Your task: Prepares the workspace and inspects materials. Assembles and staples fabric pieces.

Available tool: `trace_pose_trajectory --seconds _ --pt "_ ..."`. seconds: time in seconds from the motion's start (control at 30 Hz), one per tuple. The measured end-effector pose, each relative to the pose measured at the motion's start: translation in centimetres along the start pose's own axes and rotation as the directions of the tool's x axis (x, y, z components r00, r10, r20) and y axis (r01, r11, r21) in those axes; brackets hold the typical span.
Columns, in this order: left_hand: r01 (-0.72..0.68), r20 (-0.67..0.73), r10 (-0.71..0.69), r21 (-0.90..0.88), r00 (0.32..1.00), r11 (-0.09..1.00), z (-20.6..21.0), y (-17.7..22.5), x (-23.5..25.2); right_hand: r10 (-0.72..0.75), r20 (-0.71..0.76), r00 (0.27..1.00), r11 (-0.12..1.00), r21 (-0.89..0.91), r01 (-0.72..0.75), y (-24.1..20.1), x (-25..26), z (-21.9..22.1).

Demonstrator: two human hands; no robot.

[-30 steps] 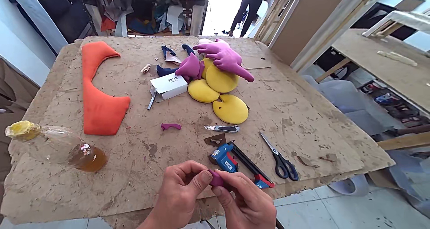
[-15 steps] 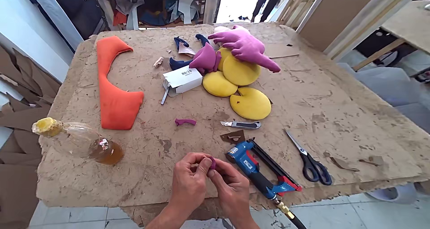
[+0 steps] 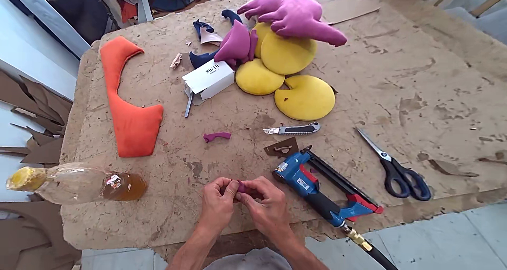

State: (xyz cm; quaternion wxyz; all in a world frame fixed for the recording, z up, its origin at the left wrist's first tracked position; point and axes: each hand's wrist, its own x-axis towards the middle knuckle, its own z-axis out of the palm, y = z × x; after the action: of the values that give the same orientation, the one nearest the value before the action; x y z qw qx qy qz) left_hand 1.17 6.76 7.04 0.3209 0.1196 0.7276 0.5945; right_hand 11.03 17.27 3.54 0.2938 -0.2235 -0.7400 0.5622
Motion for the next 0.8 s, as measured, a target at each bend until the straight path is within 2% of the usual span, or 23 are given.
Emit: trace_pose_trajectory --seconds 0.1,0.2,0.27,0.33,0.4,0.47,0.53,0.6,0.7,0.8 --pt "0.113 -0.001 -0.113 -0.090 0.994 0.990 0.4 0.2 0.4 -0.033 -0.052 0.998 0.999 0.007 0.034 1.0 0.0 0.3" --pt "0.077 -0.051 -0.074 0.072 0.996 0.994 0.3 0.5 0.9 0.078 0.002 0.997 0.996 0.053 -0.078 1.5 0.4 0.6" --pt "-0.080 -0.086 0.109 0.286 0.990 0.955 0.2 0.0 1.3 0.179 0.044 0.983 0.977 0.112 -0.183 1.6 1.1 1.0" --pt "-0.316 -0.060 0.391 0.483 0.918 0.817 0.2 -1.6 2.0 0.192 0.037 0.981 0.976 0.097 -0.195 2.3 1.6 1.5" --pt "-0.465 0.011 0.560 0.572 0.828 0.676 0.4 -3.6 2.7 0.123 0.011 0.992 0.988 -0.100 -0.121 3.6 1.5 1.8" --pt "-0.527 0.081 0.624 0.624 0.777 0.576 0.6 -5.9 2.9 0.006 0.044 0.999 0.939 -0.344 0.010 4.7 0.9 1.4" --pt "-0.556 0.125 0.650 0.651 0.749 0.516 1.2 -7.5 2.8 -0.023 0.127 0.992 0.838 -0.539 0.089 4.2 0.5 -0.3" --pt "-0.570 0.154 0.660 0.667 0.736 0.480 1.7 -8.1 2.6 0.016 0.153 0.988 0.747 -0.658 0.090 2.6 0.1 -3.5" --pt "-0.568 0.170 0.658 0.686 0.734 0.456 1.6 -7.8 2.9 -0.055 -0.014 0.998 0.627 -0.778 0.024 0.8 -0.5 -9.0" --pt "-0.549 0.164 0.643 0.697 0.748 0.461 1.6 -7.4 3.1 0.048 -0.101 0.994 0.523 -0.845 -0.111 1.6 -0.9 -12.4"
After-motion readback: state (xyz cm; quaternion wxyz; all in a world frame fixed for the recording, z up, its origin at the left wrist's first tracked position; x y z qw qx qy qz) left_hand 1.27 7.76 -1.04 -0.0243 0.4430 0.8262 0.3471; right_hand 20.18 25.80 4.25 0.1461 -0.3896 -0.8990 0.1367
